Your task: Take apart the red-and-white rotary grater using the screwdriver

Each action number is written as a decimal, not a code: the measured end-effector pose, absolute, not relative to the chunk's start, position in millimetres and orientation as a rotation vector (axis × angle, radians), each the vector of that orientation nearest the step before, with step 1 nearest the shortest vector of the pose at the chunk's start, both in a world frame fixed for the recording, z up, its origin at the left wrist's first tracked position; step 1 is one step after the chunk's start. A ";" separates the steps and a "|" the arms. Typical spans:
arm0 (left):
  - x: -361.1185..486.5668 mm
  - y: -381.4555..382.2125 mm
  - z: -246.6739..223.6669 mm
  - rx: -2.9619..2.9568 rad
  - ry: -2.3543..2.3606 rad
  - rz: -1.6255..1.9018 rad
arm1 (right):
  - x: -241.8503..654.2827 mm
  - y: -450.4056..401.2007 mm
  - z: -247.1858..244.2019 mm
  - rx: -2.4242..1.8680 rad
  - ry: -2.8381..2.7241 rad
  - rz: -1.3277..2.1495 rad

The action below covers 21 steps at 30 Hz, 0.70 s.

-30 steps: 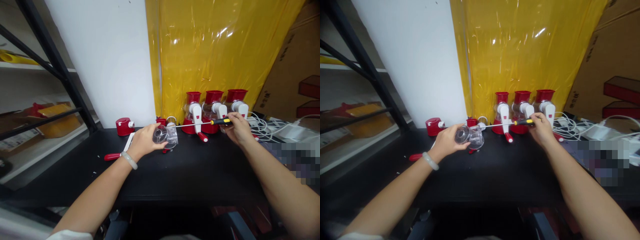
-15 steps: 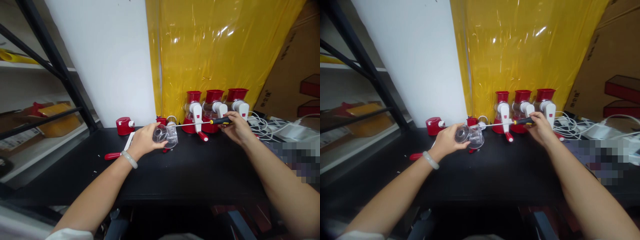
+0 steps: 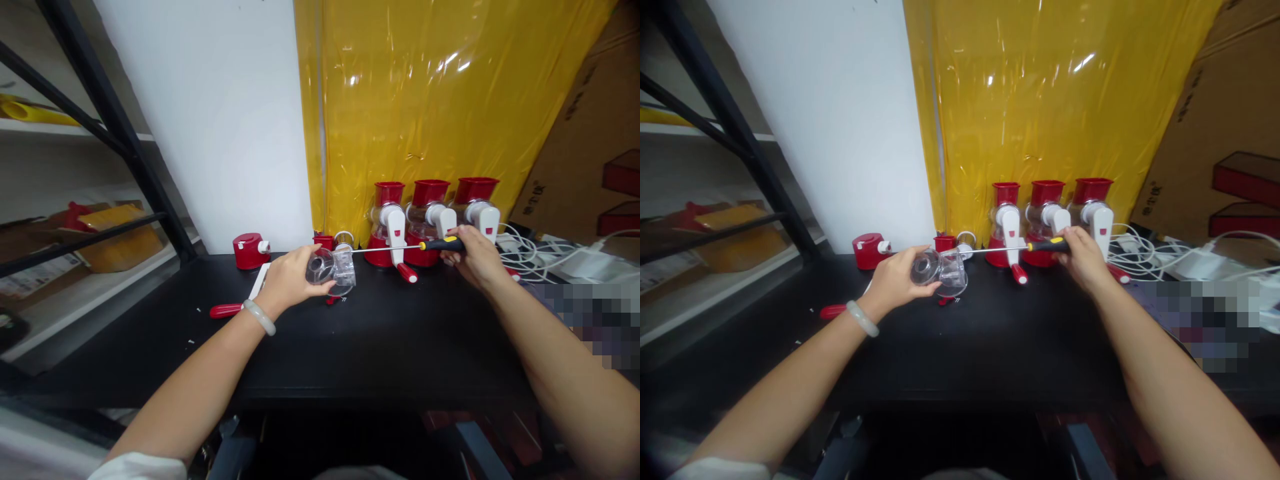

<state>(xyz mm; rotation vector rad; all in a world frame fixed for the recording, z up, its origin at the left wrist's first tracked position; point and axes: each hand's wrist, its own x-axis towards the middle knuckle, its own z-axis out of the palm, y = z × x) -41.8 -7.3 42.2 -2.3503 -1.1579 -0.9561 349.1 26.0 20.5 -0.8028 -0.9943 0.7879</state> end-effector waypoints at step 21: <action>-39.8 -10.6 42.0 -2.394 -1.139 -0.929 | 348.7 13.3 28.0 -0.656 -0.988 0.974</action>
